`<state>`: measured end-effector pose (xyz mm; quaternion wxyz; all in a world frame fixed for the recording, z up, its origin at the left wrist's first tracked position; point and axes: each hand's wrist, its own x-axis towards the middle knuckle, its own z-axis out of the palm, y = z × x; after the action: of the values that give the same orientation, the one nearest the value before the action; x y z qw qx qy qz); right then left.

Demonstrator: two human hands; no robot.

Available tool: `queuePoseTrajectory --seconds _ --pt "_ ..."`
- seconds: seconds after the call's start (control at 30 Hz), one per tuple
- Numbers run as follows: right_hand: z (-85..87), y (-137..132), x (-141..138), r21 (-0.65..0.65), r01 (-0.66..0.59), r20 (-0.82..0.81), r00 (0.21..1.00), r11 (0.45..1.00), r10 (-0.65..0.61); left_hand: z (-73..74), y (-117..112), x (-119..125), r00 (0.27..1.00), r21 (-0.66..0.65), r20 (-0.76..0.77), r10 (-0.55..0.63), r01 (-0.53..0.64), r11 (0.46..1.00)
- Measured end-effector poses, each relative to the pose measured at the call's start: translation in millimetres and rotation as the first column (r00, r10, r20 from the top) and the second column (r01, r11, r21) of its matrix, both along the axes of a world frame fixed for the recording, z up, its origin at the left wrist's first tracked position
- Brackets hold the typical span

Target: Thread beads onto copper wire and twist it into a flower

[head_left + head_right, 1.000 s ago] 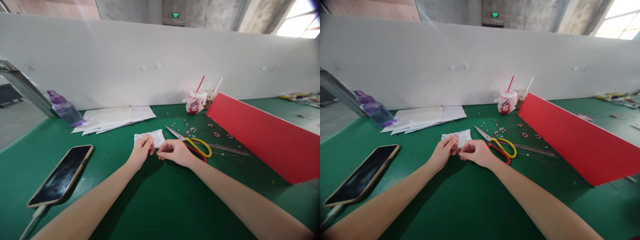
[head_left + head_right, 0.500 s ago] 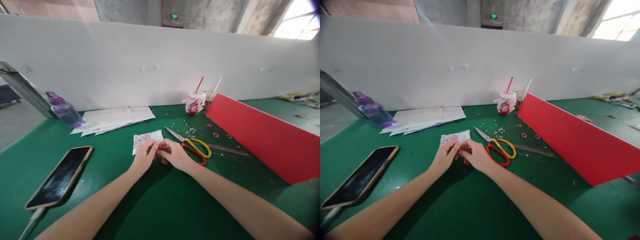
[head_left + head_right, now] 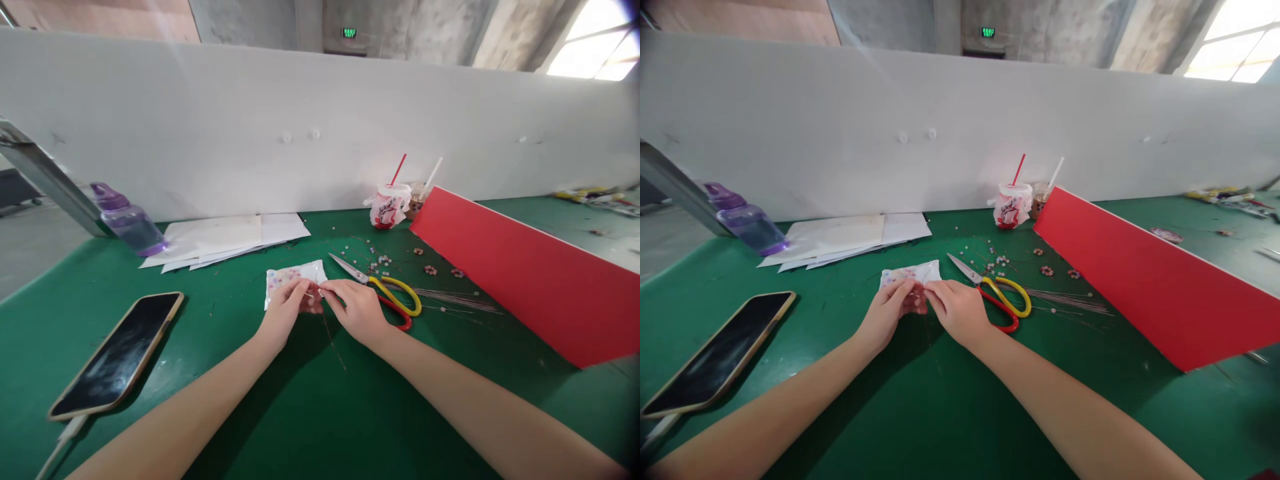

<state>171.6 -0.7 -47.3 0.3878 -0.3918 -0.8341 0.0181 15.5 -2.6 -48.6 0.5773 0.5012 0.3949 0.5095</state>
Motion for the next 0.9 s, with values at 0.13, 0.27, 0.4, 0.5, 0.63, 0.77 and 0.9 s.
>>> queuePoseTrajectory --seconds 0.13,0.27,0.4,0.5,0.63,0.77,0.9 --pt "-2.3 2.5 3.2 0.062 0.003 0.022 1.0 0.998 -0.005 0.1 -0.1 -1.7 0.999 -0.012 0.036 0.015 -0.014 1.0" --pt "-1.5 3.2 3.2 0.115 -0.025 0.045 0.999 0.993 0.02 -1.9 1.1 -3.0 0.999 -0.023 0.043 0.013 -0.012 1.0" --pt "0.3 3.2 1.4 0.124 -0.013 0.018 1.0 0.992 0.011 -3.2 1.6 -2.7 0.999 -0.027 0.033 0.003 -0.002 1.0" --pt "1.3 2.2 0.1 0.095 -0.004 -0.037 0.999 0.996 0.007 -3.4 1.3 -2.1 1.0 -0.005 -0.003 -0.001 0.001 1.0" --pt "0.7 1.5 -1.0 0.073 -0.021 -0.124 0.992 0.997 0.03 -3.5 0.7 -1.5 0.999 0.026 -0.045 0.006 -0.005 1.0" --pt "-0.3 1.7 -1.1 0.088 -0.026 -0.178 0.983 0.996 0.042 -3.1 0.2 -1.6 0.996 0.047 -0.085 -0.002 0.007 0.999" --pt "0.2 0.3 -1.1 0.079 -0.033 -0.206 0.977 0.996 0.048 -2.2 -0.6 -1.7 0.996 0.024 -0.092 -0.02 0.022 0.999"
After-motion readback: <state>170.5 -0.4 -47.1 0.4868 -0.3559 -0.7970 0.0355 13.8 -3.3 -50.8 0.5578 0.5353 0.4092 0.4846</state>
